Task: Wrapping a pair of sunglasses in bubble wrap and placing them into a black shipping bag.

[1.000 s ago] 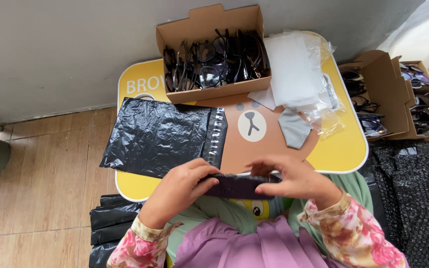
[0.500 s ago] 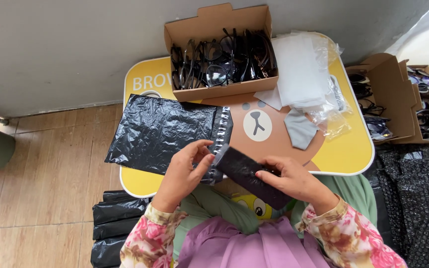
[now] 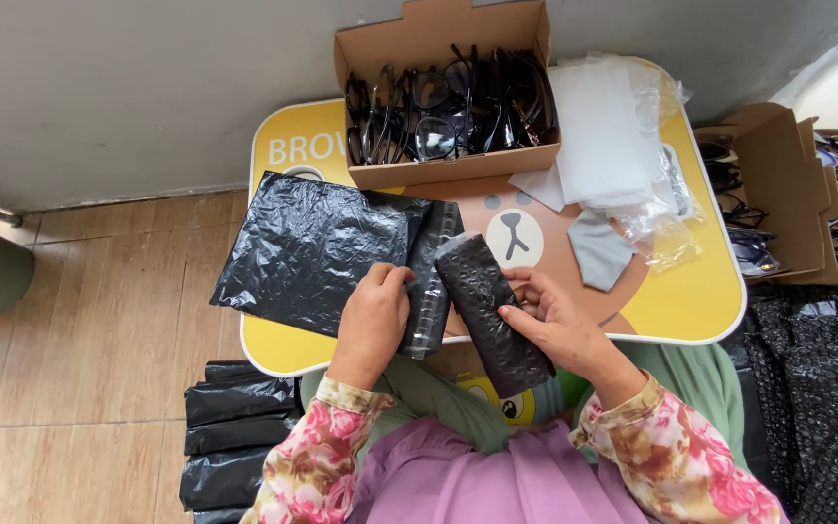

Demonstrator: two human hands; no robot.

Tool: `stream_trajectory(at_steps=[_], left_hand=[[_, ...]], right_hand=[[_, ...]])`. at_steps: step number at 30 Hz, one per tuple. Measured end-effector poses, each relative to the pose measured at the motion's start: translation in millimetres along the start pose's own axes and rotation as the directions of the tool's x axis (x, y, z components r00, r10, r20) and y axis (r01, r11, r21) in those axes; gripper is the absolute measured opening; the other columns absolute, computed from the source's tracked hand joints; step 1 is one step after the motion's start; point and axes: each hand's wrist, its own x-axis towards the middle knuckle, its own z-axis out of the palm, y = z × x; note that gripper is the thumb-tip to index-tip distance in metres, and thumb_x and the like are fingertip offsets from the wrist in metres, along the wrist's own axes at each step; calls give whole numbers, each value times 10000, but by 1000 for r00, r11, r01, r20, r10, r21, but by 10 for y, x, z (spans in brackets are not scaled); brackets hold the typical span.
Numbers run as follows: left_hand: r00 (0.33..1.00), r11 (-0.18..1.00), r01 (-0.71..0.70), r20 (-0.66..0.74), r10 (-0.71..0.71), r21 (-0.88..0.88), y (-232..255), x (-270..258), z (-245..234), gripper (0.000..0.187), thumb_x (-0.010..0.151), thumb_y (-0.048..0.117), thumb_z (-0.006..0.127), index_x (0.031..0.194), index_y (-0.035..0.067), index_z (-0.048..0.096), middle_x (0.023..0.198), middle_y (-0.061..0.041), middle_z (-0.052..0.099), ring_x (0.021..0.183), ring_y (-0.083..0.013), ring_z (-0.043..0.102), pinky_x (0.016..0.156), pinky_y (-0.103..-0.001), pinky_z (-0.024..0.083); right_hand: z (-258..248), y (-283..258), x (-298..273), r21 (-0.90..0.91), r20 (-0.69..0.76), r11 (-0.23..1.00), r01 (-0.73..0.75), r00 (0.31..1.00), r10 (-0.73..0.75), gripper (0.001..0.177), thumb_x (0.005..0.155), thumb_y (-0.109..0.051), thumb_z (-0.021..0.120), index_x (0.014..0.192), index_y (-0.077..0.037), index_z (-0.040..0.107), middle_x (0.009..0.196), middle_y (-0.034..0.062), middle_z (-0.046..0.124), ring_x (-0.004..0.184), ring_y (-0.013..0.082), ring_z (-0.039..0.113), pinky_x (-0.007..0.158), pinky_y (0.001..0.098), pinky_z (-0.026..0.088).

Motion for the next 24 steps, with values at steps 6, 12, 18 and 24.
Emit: stream_trajectory(at_steps=[6,12,18,24], left_hand=[[998,997,-43,-41,46,68,87,-27,-86,239,896,85,595,1122,128,661,1050,-50,591,909,-260,707,767,-335,610],[996,994,-63,-63,68,85,141,-36,-155,349,862,71,593,1209,75,634,1138,-86,583,986,-285,695,821,-348,601],[986,985,-120,-102,133,127,192,-55,-255,469,844,23,572,1310,-15,610,1252,-180,586,1106,-340,658,914,-388,577],[974,960,-145,-139,181,240,235,-66,-266,490,846,91,574,1332,57,623,1290,-94,600,992,-245,671,804,-340,569]], right_hand=[[113,98,71,58,-12,998,15,1000,-14,368,929,-36,706,1211,-100,477,898,25,574,731,69,649,626,190,536],[197,280,198,83,30,996,17,999,-19,313,935,-74,710,1214,-78,568,910,23,630,795,77,694,711,218,564],[318,418,315,80,46,997,12,999,-16,357,926,-65,705,1253,-69,564,916,31,636,789,71,681,702,223,562],[376,397,399,66,68,998,4,998,-8,379,915,-38,703,1266,-60,561,910,53,655,778,84,687,708,232,570]])
